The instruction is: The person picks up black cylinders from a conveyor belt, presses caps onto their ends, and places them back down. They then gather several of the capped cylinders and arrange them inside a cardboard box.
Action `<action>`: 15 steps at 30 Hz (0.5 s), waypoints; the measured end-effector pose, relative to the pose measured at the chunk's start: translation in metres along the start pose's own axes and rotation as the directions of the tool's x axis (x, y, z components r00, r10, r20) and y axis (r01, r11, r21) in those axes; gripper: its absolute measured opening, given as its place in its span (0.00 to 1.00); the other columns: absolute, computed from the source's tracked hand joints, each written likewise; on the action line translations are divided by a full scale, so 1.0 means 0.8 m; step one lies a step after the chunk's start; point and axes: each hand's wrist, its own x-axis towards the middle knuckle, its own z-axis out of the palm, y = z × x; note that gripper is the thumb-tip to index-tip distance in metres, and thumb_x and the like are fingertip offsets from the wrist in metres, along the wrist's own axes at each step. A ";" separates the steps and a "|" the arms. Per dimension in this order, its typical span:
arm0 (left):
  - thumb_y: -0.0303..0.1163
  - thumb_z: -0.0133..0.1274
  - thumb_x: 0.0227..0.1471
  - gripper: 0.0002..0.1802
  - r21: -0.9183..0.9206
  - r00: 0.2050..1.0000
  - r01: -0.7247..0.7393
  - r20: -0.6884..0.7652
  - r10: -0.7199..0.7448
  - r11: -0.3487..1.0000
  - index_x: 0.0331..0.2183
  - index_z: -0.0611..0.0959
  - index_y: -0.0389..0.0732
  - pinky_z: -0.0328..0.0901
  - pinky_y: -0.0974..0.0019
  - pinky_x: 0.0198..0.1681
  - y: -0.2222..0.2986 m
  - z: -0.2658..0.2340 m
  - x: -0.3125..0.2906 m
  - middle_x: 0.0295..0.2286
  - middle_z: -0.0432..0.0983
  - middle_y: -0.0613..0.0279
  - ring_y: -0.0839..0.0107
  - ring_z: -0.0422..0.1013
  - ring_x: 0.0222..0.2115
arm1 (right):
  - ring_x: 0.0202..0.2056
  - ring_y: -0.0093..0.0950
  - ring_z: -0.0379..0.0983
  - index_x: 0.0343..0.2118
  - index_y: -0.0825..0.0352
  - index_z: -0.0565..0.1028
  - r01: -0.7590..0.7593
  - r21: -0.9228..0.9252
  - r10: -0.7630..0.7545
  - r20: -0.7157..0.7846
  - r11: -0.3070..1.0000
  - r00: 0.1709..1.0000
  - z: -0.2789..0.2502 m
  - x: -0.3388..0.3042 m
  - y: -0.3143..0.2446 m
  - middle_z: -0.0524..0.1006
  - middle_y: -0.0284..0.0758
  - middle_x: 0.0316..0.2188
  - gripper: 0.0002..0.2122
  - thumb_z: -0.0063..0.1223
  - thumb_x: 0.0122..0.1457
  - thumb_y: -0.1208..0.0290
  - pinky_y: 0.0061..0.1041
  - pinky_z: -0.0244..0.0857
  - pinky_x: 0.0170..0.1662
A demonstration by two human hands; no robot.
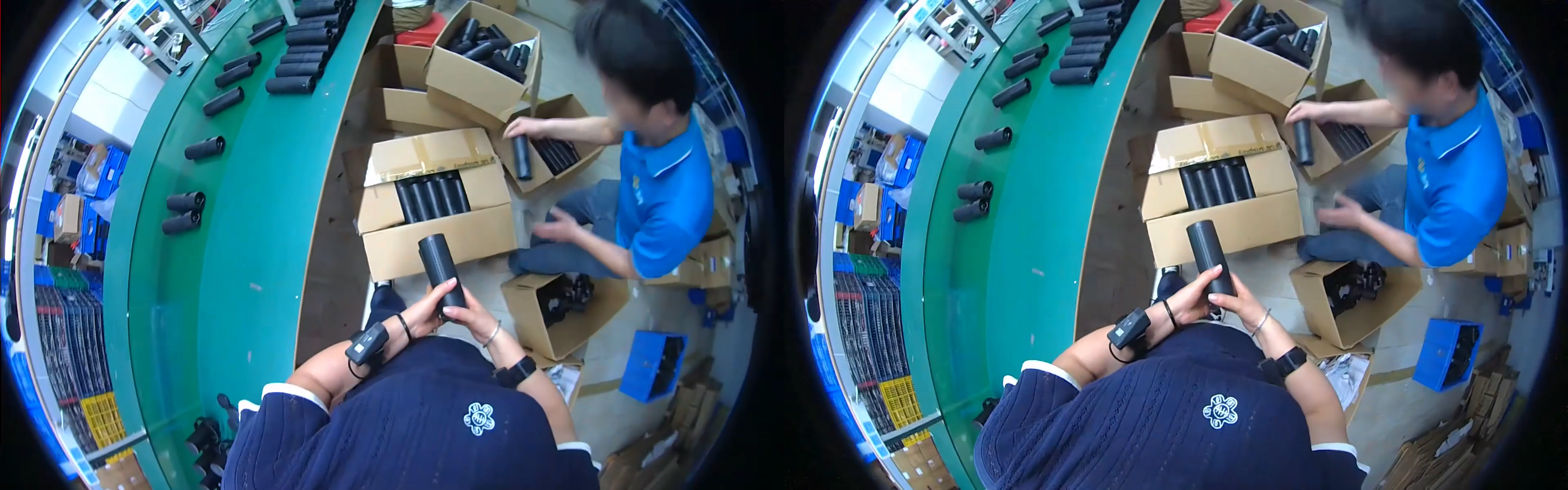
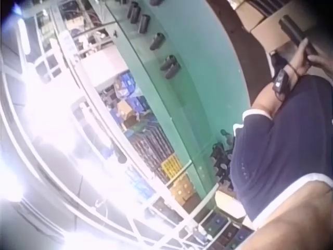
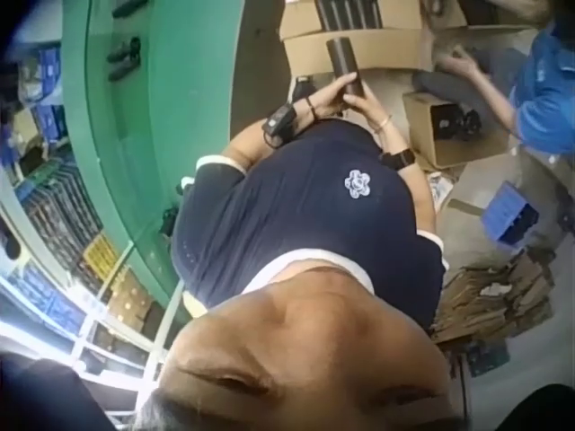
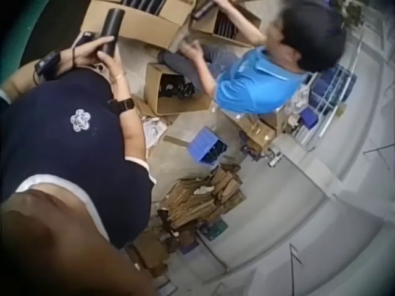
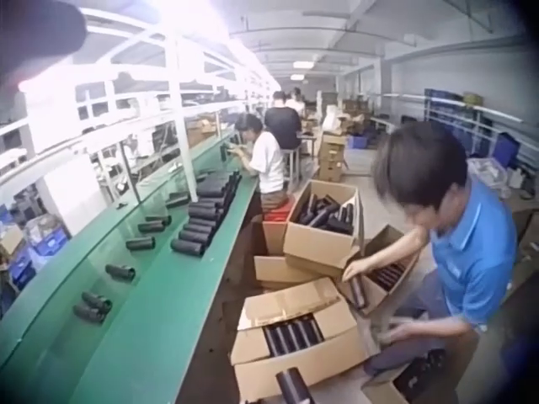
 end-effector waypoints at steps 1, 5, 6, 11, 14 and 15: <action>0.54 0.52 0.51 0.24 0.015 0.999 0.005 0.051 -0.006 1.000 0.44 0.69 0.51 0.65 0.66 0.36 0.007 -0.001 0.009 0.35 0.70 0.65 0.73 0.69 0.34 | 0.46 0.23 0.65 0.57 0.61 0.59 0.007 0.004 -0.007 -0.016 1.000 1.000 0.001 -0.001 -0.002 0.68 0.32 0.45 0.35 0.63 0.46 0.60 0.23 0.62 0.47; 0.54 0.52 0.51 0.25 0.073 0.997 0.071 -0.023 -0.070 0.995 0.43 0.71 0.47 0.68 0.65 0.36 0.004 -0.009 0.016 0.36 0.72 0.61 0.71 0.70 0.33 | 0.38 0.18 0.65 0.56 0.60 0.58 -0.030 0.092 0.032 -0.027 0.995 0.999 0.006 -0.006 -0.011 0.68 0.29 0.41 0.34 0.62 0.48 0.60 0.18 0.61 0.38; 0.54 0.51 0.51 0.26 0.066 0.997 0.081 0.005 -0.081 0.995 0.42 0.72 0.44 0.68 0.64 0.37 -0.001 -0.016 0.023 0.36 0.72 0.60 0.69 0.71 0.33 | 0.38 0.18 0.65 0.57 0.60 0.58 -0.044 0.092 0.045 -0.008 0.995 0.999 0.001 -0.005 -0.006 0.68 0.29 0.42 0.34 0.62 0.48 0.60 0.18 0.61 0.38; 0.56 0.50 0.51 0.28 0.169 0.996 0.091 0.007 -0.093 0.981 0.44 0.73 0.44 0.65 0.64 0.42 0.006 -0.001 0.020 0.38 0.73 0.61 0.70 0.70 0.38 | 0.48 0.25 0.63 0.59 0.60 0.56 0.001 0.174 0.000 -0.004 0.985 1.000 -0.009 -0.012 -0.003 0.66 0.32 0.47 0.37 0.63 0.47 0.61 0.25 0.61 0.47; 0.55 0.50 0.52 0.29 0.186 0.995 0.044 0.077 -0.059 0.982 0.47 0.71 0.44 0.59 0.60 0.50 0.008 0.011 0.021 0.42 0.71 0.62 0.70 0.66 0.44 | 0.51 0.26 0.62 0.58 0.66 0.58 0.198 0.140 -0.193 -0.052 0.970 0.980 -0.010 -0.013 -0.004 0.66 0.34 0.49 0.37 0.64 0.46 0.63 0.26 0.58 0.53; 0.55 0.50 0.52 0.30 0.193 0.992 0.008 0.119 -0.031 0.981 0.48 0.70 0.43 0.59 0.60 0.51 0.008 0.009 0.026 0.43 0.70 0.61 0.69 0.66 0.44 | 0.51 0.26 0.62 0.58 0.66 0.58 0.214 0.137 -0.207 -0.065 0.967 0.976 -0.011 -0.014 -0.006 0.66 0.34 0.49 0.37 0.64 0.46 0.63 0.26 0.58 0.53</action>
